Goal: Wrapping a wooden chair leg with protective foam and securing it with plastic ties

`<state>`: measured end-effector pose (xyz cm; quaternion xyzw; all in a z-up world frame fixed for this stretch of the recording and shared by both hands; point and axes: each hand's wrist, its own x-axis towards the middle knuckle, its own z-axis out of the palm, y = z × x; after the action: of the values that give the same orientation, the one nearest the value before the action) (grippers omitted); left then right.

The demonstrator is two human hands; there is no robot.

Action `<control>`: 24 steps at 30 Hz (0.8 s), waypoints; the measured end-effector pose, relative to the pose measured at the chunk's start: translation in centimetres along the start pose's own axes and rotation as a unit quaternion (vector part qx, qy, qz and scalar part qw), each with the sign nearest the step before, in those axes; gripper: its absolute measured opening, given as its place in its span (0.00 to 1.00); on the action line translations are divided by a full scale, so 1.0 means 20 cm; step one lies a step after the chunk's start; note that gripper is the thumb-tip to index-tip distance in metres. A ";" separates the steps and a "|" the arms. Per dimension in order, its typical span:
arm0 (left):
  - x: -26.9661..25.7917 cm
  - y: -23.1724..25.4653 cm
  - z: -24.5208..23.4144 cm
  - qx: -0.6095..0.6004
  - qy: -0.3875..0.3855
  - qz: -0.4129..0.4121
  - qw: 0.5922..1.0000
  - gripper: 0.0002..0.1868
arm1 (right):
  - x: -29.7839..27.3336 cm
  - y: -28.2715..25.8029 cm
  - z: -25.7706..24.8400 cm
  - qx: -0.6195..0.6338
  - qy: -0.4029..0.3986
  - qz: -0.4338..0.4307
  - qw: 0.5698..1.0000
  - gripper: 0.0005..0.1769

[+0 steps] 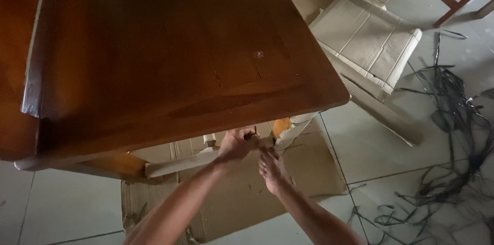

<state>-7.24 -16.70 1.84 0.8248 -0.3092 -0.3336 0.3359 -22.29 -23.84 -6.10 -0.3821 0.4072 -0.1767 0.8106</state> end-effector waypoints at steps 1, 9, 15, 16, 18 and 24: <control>-0.01 0.01 0.00 0.001 0.000 0.000 1.000 0.13 | 0.00 0.00 0.00 0.001 0.000 0.000 1.000 0.05; -0.06 0.08 0.09 0.055 0.124 -0.022 0.990 0.09 | -0.15 -0.03 -0.07 -0.272 -0.144 -0.185 0.933 0.21; -0.18 0.18 -0.09 -0.058 -0.009 0.032 0.998 0.08 | -0.25 -0.31 0.01 -0.512 -0.088 -0.172 0.837 0.43; -0.19 0.20 -0.07 -0.058 -0.008 0.031 0.998 0.08 | -0.28 -0.34 0.04 -0.512 -0.089 -0.172 0.837 0.43; -0.22 0.25 -0.04 0.039 0.082 0.017 0.996 0.09 | -0.34 -0.42 0.11 -0.584 0.007 -0.271 0.765 0.18; -0.15 0.14 -0.03 -0.058 0.053 0.062 0.995 0.07 | -0.21 -0.46 0.26 -0.422 0.008 -0.246 0.873 0.16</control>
<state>-9.32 -15.80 5.37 0.7999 -0.3218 -0.2848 0.4191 -20.50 -24.81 4.96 -0.7741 0.3427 -0.1844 0.4994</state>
